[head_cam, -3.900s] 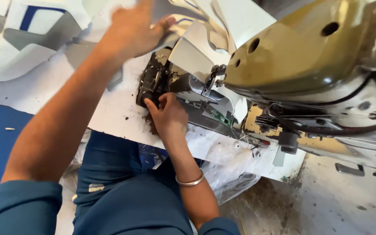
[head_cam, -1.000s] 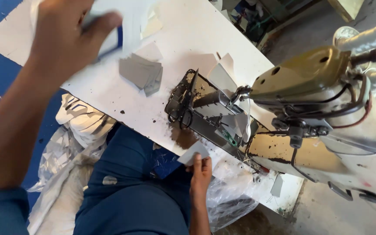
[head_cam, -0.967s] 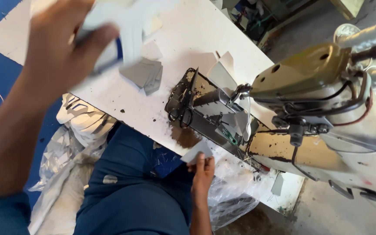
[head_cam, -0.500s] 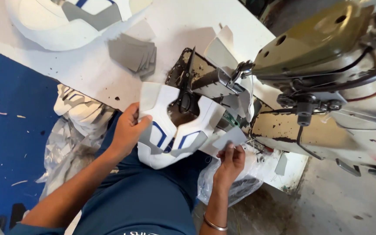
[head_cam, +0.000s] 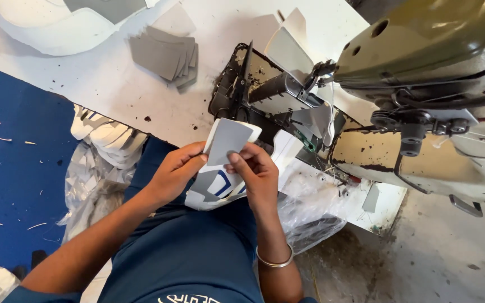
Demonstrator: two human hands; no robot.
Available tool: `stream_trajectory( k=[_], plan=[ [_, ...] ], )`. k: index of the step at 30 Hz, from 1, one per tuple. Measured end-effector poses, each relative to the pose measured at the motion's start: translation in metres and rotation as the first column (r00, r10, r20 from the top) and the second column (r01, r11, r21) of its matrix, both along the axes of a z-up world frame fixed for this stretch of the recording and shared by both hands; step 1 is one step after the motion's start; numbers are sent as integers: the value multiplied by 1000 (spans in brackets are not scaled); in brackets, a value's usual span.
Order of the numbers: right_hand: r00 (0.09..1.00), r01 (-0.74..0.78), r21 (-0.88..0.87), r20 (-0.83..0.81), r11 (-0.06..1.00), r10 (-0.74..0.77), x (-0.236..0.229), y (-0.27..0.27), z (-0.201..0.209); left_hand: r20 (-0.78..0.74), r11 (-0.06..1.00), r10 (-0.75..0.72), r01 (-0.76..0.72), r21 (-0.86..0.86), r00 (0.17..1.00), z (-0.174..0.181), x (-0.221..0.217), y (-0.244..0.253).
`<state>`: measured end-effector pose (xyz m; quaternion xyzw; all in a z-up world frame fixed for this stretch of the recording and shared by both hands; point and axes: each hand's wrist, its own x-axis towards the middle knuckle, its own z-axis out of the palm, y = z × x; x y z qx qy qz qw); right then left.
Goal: The person uses a sewing machine to stitch white shoe parts with gray accents. They repeatedly pick up a shoe part, align it under the machine's needle, and sew along the edges. After each stitch, the person removes the part and places it on a pile of finished pieces on the table.
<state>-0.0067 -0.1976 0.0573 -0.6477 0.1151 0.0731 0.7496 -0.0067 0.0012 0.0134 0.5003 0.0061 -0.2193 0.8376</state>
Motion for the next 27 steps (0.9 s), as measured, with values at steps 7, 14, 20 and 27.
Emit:
stream_trajectory(
  k=[7, 14, 20, 27],
  plan=[
    [1000, -4, -112, 14, 994, 5, 2, 13, 3, -104, 997, -20, 12, -78, 994, -1, 1, 3],
    [1000, 23, -319, 25, 947, -16, 4, 32, 29, -26, 996, -16, 18, 90, 1000, 10, 1, -5],
    [996, 86, -604, 50, 792, -70, -3, 26, 14, 77, 966, 9, -28, 257, 997, 13, -3, -6],
    [997, -52, -1, -60, 999, 52, -26, 12, -7, -50, 999, 22, -21, 32, 999, 12, -17, -10]
  ],
)
